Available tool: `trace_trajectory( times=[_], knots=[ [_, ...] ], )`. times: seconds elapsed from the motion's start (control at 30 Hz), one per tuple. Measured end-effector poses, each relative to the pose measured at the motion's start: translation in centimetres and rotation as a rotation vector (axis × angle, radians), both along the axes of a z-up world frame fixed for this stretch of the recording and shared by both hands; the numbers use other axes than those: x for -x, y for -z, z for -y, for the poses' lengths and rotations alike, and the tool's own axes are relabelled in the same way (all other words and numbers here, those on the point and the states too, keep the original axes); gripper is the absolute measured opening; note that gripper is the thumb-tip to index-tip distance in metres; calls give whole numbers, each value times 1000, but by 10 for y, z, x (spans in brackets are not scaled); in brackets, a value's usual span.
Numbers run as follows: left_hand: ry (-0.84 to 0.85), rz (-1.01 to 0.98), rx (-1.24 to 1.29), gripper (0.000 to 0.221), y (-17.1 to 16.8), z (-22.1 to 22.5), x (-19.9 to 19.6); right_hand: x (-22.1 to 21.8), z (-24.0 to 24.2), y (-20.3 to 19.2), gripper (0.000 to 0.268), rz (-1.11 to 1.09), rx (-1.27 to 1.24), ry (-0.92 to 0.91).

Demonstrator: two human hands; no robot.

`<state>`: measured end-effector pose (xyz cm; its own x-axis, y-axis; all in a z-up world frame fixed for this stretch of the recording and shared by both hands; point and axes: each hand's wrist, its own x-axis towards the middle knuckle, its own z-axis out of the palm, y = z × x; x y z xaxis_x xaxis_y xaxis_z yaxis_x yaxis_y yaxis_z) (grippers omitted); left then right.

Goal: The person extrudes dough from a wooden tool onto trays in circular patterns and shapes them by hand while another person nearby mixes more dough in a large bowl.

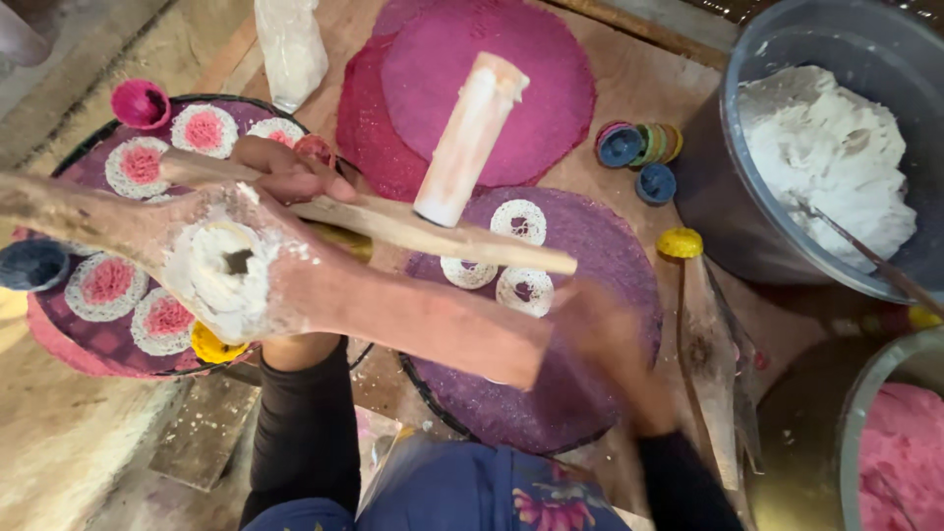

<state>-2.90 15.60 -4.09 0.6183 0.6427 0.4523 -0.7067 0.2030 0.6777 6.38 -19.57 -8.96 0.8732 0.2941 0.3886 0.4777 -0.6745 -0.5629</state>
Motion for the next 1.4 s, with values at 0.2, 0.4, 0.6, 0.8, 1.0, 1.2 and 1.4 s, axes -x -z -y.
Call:
trace_trajectory(
  times=[0.2,0.4,0.6,0.8,1.0,1.2,1.4],
  knots=[
    [59,-47,10,23,13,30,2,-52,59,-85,26,168,-121,99],
    [62,-68,8,23,19,35,0,-6,22,-42,41,-145,-419,-220],
    [94,-109,-53,23,28,44,-12,60,-10,-1,62,-638,-886,-341],
    [103,-238,-373,22,15,44,-10,62,42,-32,86,-859,-1247,-509],
    [72,-526,-1185,25,-15,85,40,91,40,-59,101,-531,-873,-285],
    [-90,-339,-1347,45,-26,80,61,111,17,-83,104,-133,-459,-467],
    [54,-361,-1422,55,-11,89,74,121,7,-95,100,-222,-377,-566]
  ],
)
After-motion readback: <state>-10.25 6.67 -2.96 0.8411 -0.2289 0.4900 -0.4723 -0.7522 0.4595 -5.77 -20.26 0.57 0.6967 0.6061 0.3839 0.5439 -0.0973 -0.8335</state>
